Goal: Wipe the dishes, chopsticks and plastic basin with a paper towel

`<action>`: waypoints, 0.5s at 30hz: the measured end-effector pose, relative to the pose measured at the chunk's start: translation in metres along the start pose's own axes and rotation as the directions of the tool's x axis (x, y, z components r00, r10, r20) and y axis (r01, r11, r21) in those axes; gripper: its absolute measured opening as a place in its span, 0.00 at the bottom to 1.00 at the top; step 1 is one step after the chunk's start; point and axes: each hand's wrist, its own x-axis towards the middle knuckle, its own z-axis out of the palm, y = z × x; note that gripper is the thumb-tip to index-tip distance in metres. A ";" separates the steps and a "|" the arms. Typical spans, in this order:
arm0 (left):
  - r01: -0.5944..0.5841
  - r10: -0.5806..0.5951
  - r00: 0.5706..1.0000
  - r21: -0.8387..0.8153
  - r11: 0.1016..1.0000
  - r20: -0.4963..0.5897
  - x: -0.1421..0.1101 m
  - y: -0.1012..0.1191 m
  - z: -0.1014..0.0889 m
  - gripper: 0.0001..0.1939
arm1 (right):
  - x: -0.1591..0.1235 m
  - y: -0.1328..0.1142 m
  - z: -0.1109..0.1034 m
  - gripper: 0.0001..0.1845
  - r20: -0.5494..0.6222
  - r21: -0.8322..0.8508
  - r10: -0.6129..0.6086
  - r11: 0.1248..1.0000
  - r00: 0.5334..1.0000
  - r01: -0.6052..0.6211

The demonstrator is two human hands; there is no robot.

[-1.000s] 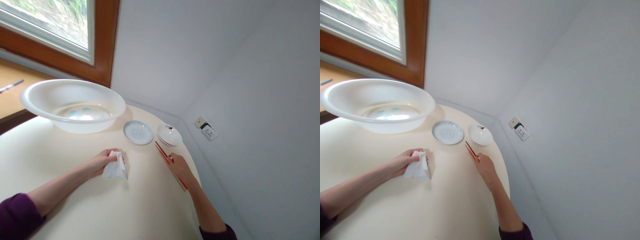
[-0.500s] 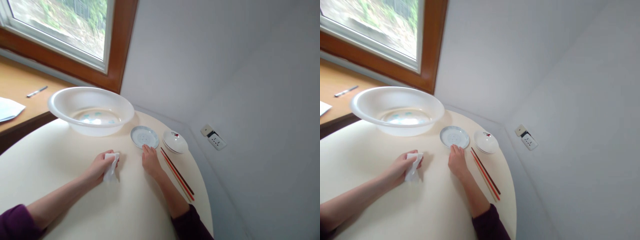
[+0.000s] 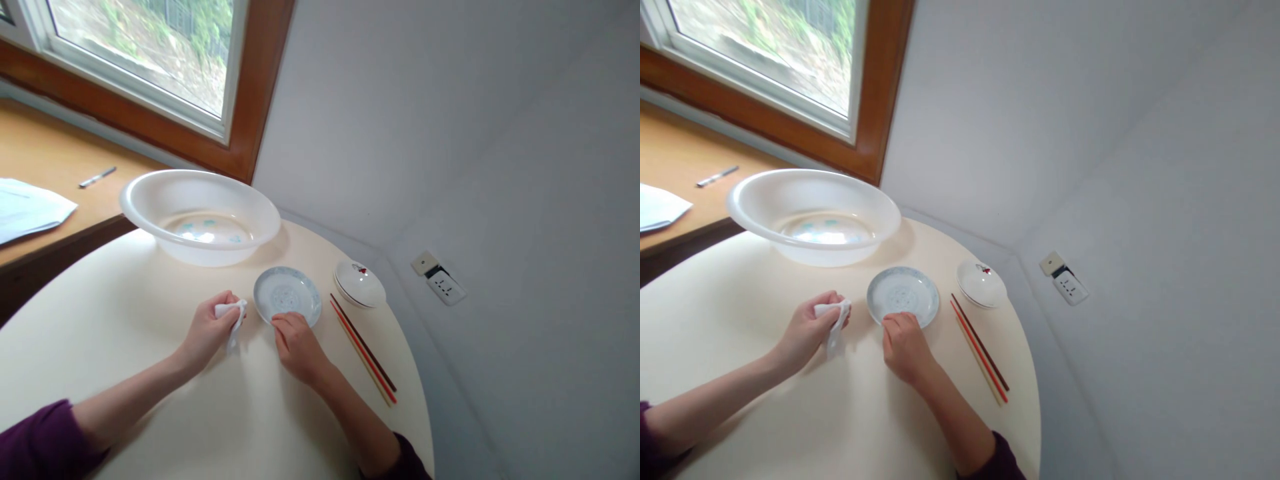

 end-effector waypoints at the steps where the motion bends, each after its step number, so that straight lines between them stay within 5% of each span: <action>1: -0.015 0.014 1.000 0.007 1.000 0.001 -0.002 0.001 0.000 0.11 | -0.002 -0.006 -0.003 0.13 0.018 0.033 -0.013 0.999 1.000 0.012; 6: -0.036 0.036 0.999 0.082 0.996 -0.004 -0.007 0.006 0.002 0.10 | 0.001 -0.030 -0.018 0.11 -0.016 0.311 0.051 0.949 0.999 -0.043; 10: -0.035 0.036 0.999 0.136 0.990 -0.008 -0.008 0.008 0.002 0.12 | 0.009 -0.040 -0.022 0.10 0.011 0.588 0.188 0.793 0.982 -0.159; 13: -0.045 0.046 0.999 0.141 0.989 -0.006 -0.009 0.007 0.003 0.12 | 0.013 -0.044 -0.019 0.20 0.026 0.634 0.235 0.747 0.972 -0.198; 15: -0.044 0.043 0.999 0.132 0.990 0.013 -0.010 0.007 0.003 0.13 | 0.014 -0.044 -0.016 0.16 -0.008 0.614 0.257 0.764 0.966 -0.198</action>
